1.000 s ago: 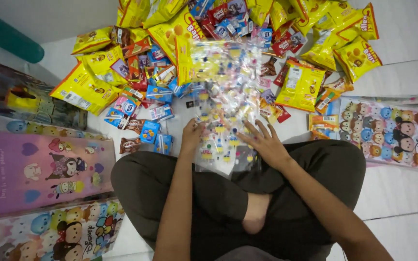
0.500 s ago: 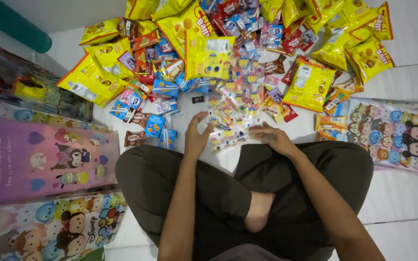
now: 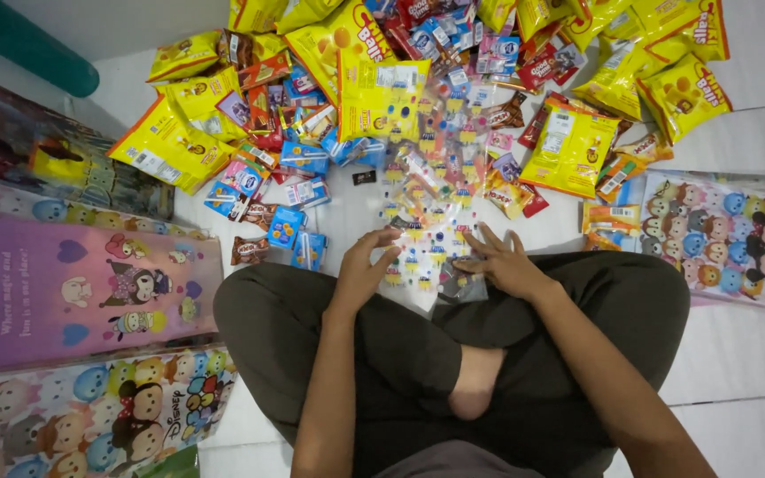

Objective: The person fills a large plastic bag with individual snack bags by hand, picking them up from the floor and placing them into the bag, then shaking and straightening the bag.

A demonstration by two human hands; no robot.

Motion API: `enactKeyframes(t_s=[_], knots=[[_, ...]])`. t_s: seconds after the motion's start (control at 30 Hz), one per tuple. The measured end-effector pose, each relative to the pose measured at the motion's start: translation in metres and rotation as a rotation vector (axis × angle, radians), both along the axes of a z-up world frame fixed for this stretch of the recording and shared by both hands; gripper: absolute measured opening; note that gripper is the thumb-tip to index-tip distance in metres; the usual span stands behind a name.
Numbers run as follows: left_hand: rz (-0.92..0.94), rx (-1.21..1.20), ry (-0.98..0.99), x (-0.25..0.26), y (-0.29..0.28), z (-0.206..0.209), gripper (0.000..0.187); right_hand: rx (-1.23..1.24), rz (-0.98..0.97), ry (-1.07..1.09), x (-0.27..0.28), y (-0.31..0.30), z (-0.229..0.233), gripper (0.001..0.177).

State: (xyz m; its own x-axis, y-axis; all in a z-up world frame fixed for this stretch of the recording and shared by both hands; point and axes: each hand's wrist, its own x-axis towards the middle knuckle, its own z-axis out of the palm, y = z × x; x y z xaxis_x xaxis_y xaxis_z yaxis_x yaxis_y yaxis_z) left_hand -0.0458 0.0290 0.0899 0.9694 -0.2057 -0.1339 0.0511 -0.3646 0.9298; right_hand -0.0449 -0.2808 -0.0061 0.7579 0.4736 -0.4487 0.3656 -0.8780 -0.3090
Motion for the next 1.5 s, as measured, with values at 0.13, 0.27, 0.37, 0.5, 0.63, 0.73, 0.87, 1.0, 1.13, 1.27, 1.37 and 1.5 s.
enactKeyframes(t_s=[0.13, 0.27, 0.37, 0.5, 0.63, 0.73, 0.87, 1.0, 1.13, 1.27, 1.37, 1.5], knots=[[-0.021, 0.039, -0.013, 0.001, 0.0, -0.007, 0.031, 0.231, -0.149, 0.046, 0.01, 0.001, 0.001, 0.05], [-0.069, 0.034, 0.043, 0.001, -0.005, 0.019, 0.041, 0.903, -0.32, -0.113, 0.025, -0.01, -0.013, 0.027], [-0.161, 0.067, 0.069, 0.0, -0.009, 0.034, 0.058, 1.008, -0.439, -0.065, 0.026, -0.011, -0.008, 0.017], [-0.224, 0.168, 0.036, 0.002, -0.012, 0.025, 0.055, 0.884, -0.601, 0.044, 0.025, -0.017, -0.029, 0.021], [-0.114, 0.26, 0.03, 0.005, -0.012, -0.025, 0.022, 0.796, -0.603, 0.08, 0.025, -0.025, -0.037, 0.022], [-0.096, 0.335, -0.004, 0.009, -0.012, -0.035, 0.015, 0.66, -0.488, 0.17, 0.02, -0.017, -0.01, 0.057], [-0.085, 0.352, -0.022, 0.011, -0.014, -0.04, 0.016, 0.32, -0.214, 0.115, 0.015, -0.019, -0.034, 0.074], [-0.072, 0.314, -0.008, 0.011, -0.014, -0.052, 0.022, 0.409, -0.275, 0.087, 0.021, -0.022, -0.052, 0.057], [-0.084, 0.397, -0.037, 0.013, -0.013, -0.057, 0.026, 0.717, -0.371, -0.05, 0.018, -0.004, 0.01, 0.055], [-0.095, 0.365, -0.024, 0.01, -0.016, -0.049, 0.023, 0.683, -0.417, -0.069, 0.013, -0.014, -0.003, 0.018], [-0.095, 0.302, -0.049, 0.01, -0.019, -0.039, 0.021, 0.596, -0.495, -0.052, 0.013, -0.019, -0.023, 0.016], [-0.175, 0.237, -0.175, 0.004, -0.022, -0.025, 0.015, 0.597, -0.577, 0.035, 0.016, -0.015, -0.015, 0.014]])
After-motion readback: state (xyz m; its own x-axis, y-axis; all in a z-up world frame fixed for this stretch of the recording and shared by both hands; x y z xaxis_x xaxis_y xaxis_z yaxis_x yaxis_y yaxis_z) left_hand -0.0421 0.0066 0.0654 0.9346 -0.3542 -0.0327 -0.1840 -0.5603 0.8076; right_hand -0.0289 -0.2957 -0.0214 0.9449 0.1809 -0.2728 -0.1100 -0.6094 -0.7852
